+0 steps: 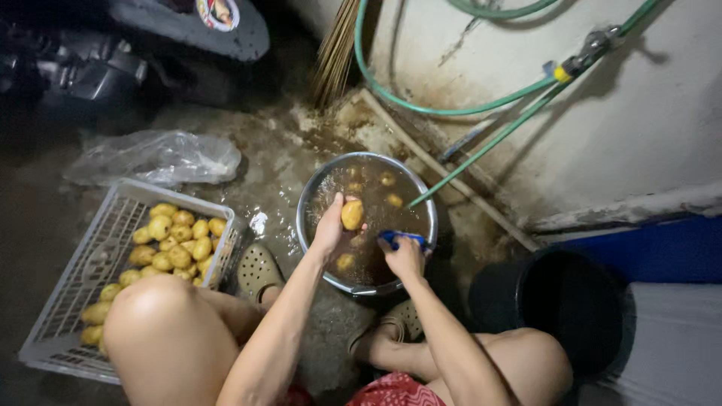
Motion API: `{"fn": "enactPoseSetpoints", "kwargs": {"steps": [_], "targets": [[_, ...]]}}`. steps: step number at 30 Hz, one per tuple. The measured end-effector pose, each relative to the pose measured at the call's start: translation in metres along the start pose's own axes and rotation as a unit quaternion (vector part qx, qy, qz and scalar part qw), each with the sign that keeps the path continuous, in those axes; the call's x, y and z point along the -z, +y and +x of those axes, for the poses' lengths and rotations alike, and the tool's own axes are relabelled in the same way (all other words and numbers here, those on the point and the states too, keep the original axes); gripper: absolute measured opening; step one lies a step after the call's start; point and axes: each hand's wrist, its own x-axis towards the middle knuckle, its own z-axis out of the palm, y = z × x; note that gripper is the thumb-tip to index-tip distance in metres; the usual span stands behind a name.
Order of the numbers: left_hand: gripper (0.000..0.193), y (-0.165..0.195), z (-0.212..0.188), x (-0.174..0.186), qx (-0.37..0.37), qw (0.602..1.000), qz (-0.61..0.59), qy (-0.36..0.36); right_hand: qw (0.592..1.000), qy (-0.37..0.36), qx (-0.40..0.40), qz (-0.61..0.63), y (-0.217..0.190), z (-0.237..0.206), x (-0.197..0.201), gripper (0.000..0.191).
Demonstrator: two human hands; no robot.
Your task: The person sits on the floor and scrubs potatoes one by one with a blue sponge in a metal basin of water. They rinse each potato and place it into a white plastic crate beside them.
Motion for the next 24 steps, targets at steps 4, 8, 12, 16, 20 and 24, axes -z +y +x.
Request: {"fn": "enactPoseSetpoints", "kwargs": {"steps": [4, 8, 12, 16, 20, 24], "targets": [[0.067, 0.009, -0.006, 0.002, 0.011, 0.997, -0.073, -0.008, 0.985, -0.014, 0.084, -0.147, -0.001, -0.016, -0.021, 0.038], [0.062, 0.013, -0.008, 0.01, 0.01, 0.999, -0.047, 0.009, 0.99, -0.117, -0.058, 0.06, -0.006, -0.005, -0.019, 0.043], [0.055, 0.008, -0.007, 0.007, -0.044, 0.995, -0.085, -0.005, 0.875, -0.085, -0.049, 0.474, -0.017, 0.013, 0.023, 0.034], [0.061, 0.002, -0.01, -0.007, -0.263, 0.91, 0.32, 0.034, 0.887, -0.011, 0.142, 0.439, -0.041, 0.019, 0.069, 0.031], [0.062, 0.001, -0.017, -0.013, -0.23, 0.885, 0.404, -0.01, 0.938, 0.121, 0.221, 0.238, -0.047, 0.02, 0.093, 0.028], [0.064, 0.003, -0.017, -0.012, -0.168, 0.91, 0.379, -0.002, 0.922, -0.013, 0.264, 0.284, -0.029, 0.019, 0.085, 0.032]]}}
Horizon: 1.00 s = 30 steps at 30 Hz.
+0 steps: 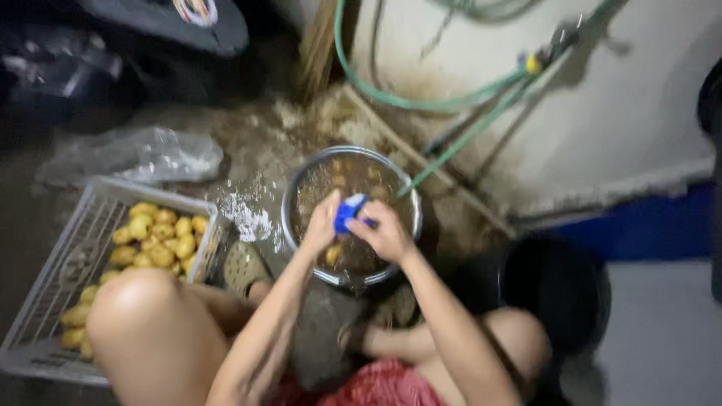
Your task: The person sits on the floor and scrubs potatoes one by one with a blue sponge in a metal basin of water. They rinse each potato and place it into a white plastic crate beside them.
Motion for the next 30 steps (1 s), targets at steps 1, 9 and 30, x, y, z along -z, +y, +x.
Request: {"fn": "enactPoseSetpoints", "kwargs": {"steps": [1, 9, 30], "targets": [[0.065, 0.001, 0.002, 0.0, 0.05, 0.998, -0.012, -0.019, 0.999, 0.027, -0.033, -0.033, 0.007, -0.005, -0.002, 0.031], [0.066, 0.013, 0.011, 0.009, 0.026, 0.986, -0.159, 0.036, 0.88, -0.002, -0.311, -0.358, 0.068, -0.047, -0.062, 0.042], [0.041, -0.002, 0.006, -0.018, 0.048, 0.919, -0.386, 0.063, 0.983, 0.133, -0.075, 0.103, -0.003, -0.011, -0.032, 0.027]]}}
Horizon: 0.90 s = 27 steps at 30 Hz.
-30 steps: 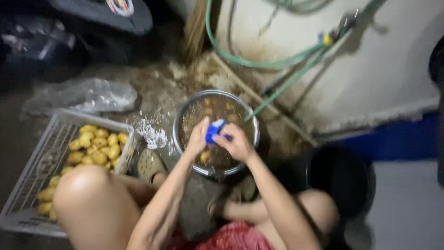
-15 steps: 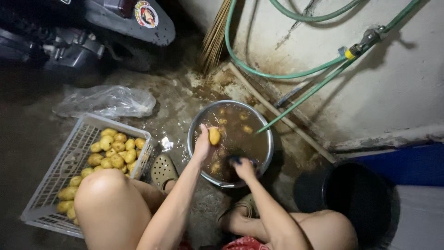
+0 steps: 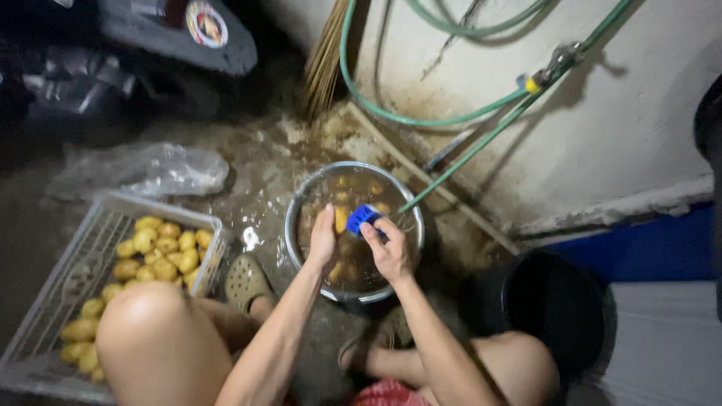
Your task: The person sits on the floor and scrubs potatoes one by one with a blue sponge in a metal basin of water. They rinse each potato and place it into a white plastic crate beside them.
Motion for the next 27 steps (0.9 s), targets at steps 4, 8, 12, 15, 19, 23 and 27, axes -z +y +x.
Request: {"fn": "enactPoseSetpoints", "kwargs": {"steps": [4, 8, 12, 15, 19, 23, 27], "targets": [[0.039, 0.014, -0.001, -0.014, 0.077, 0.992, -0.099, 0.035, 0.992, -0.029, -0.089, -0.09, 0.035, -0.007, -0.005, 0.033], [0.038, 0.019, 0.0, -0.013, 0.12, 0.988, -0.084, 0.056, 0.962, 0.035, -0.129, -0.237, 0.065, -0.015, -0.002, 0.035], [0.046, 0.015, 0.003, 0.004, 0.164, 0.978, -0.129, 0.005, 0.859, -0.038, -0.091, -0.502, 0.08, -0.041, 0.0, 0.04], [0.049, 0.011, 0.009, 0.016, 0.155, 0.982, -0.104, 0.03, 0.854, -0.097, -0.059, -0.507, 0.085, -0.044, -0.009, 0.046], [0.051, 0.01, 0.012, 0.021, 0.128, 0.988, -0.017, 0.086, 0.938, -0.117, -0.304, -0.12, 0.076, -0.019, -0.019, 0.034], [0.045, 0.007, 0.01, 0.021, 0.101, 0.993, -0.002, 0.062, 0.978, -0.046, -0.177, 0.095, 0.048, 0.007, -0.011, 0.031], [0.045, 0.004, 0.01, 0.016, -0.053, 0.964, 0.26, -0.001, 0.987, -0.066, 0.124, -0.08, 0.007, 0.019, 0.005, 0.028]]}}
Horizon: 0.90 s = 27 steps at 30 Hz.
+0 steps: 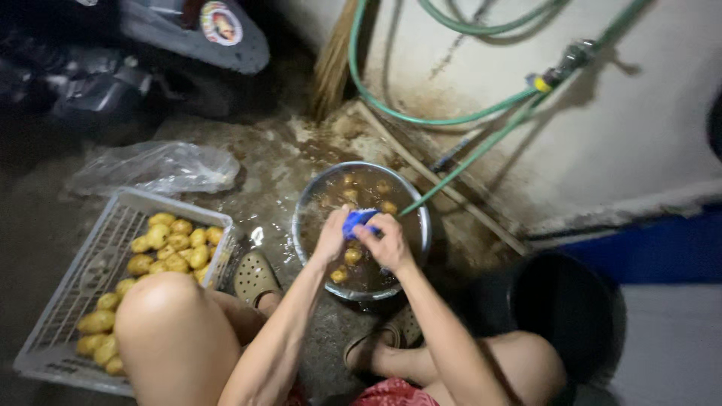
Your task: The person sits on the floor and scrubs potatoes one by one with a blue sponge in a metal basin of water. They rinse each potato and place it into a white plastic crate beside them.
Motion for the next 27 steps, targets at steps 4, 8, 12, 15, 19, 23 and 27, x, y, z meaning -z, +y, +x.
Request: {"fn": "enactPoseSetpoints", "kwargs": {"steps": [4, 8, 12, 15, 19, 23, 27], "targets": [[0.047, 0.003, 0.002, -0.007, 0.067, 0.997, -0.032, -0.001, 0.993, 0.053, -0.055, -0.092, -0.017, 0.0, 0.019, 0.03], [0.045, 0.014, 0.0, -0.01, 0.003, 0.998, 0.039, -0.052, 0.997, -0.004, -0.072, -0.026, -0.014, 0.002, 0.03, 0.029], [0.044, 0.019, 0.007, -0.009, 0.014, 0.994, 0.092, -0.06, 0.987, 0.042, -0.146, -0.05, 0.001, 0.006, 0.039, 0.032], [0.039, 0.016, 0.0, -0.011, 0.038, 0.991, 0.088, -0.089, 0.998, -0.034, -0.038, 0.046, 0.017, -0.007, 0.031, 0.026], [0.04, 0.071, 0.026, -0.01, -0.233, 0.95, 0.16, -0.135, 0.983, -0.028, -0.114, -0.143, 0.04, 0.003, 0.051, 0.018], [0.043, 0.177, 0.05, 0.044, -0.154, 0.946, 0.221, -0.179, 0.984, -0.044, -0.072, -0.154, 0.053, 0.004, 0.107, 0.034], [0.053, 0.266, 0.026, 0.174, -0.093, 0.928, 0.308, -0.186, 0.944, -0.053, -0.168, -0.278, 0.061, 0.006, 0.16, 0.053]]}}
